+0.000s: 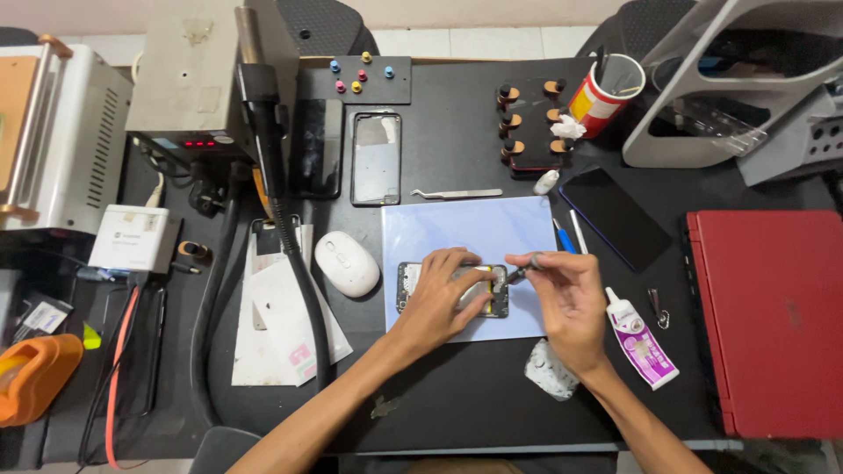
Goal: The person disassembles a smartphone by removing the back cover and using a screwdriver to unscrew internal components. They then reassemble the phone by screwing the parts back together and replacing the back cover.
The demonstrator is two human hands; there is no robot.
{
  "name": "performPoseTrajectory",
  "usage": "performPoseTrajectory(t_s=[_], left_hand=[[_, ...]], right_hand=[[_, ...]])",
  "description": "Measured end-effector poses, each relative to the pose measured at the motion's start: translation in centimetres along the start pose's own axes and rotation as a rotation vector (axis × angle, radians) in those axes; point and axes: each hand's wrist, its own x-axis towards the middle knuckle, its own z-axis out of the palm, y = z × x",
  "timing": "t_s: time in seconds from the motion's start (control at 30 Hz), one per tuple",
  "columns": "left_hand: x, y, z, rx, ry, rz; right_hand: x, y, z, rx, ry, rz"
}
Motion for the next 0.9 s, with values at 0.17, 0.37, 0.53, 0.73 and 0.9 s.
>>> performPoseTrajectory(t_s=[0.17, 0.37, 0.53, 0.73, 0.9], left_hand=[[-0.1, 0.4, 0.2, -0.02, 0.043, 0.008], [0.3, -0.9, -1.6, 0.19, 0.076, 0.027], [3.3, -6.3, -5.8, 0.636, 0.221, -0.091], [5.4, -10.4, -6.5, 0.864, 0.226, -0.18], [5.1, -9.8, -6.6, 0.798, 0.239, -0.173]], right_hand=[[-0.1, -1.4, 0.7, 0.047, 0.05, 0.004], [0.5, -2.3, 0.5, 0.001, 0.156, -0.05], [1.0, -2.3, 0.2, -0.014, 0.208, 0.001], [0.5, -0.6, 1.0, -0.014, 0.121, -0.036], [0.6, 0.6, 1.2, -0.072, 0.107, -0.124]])
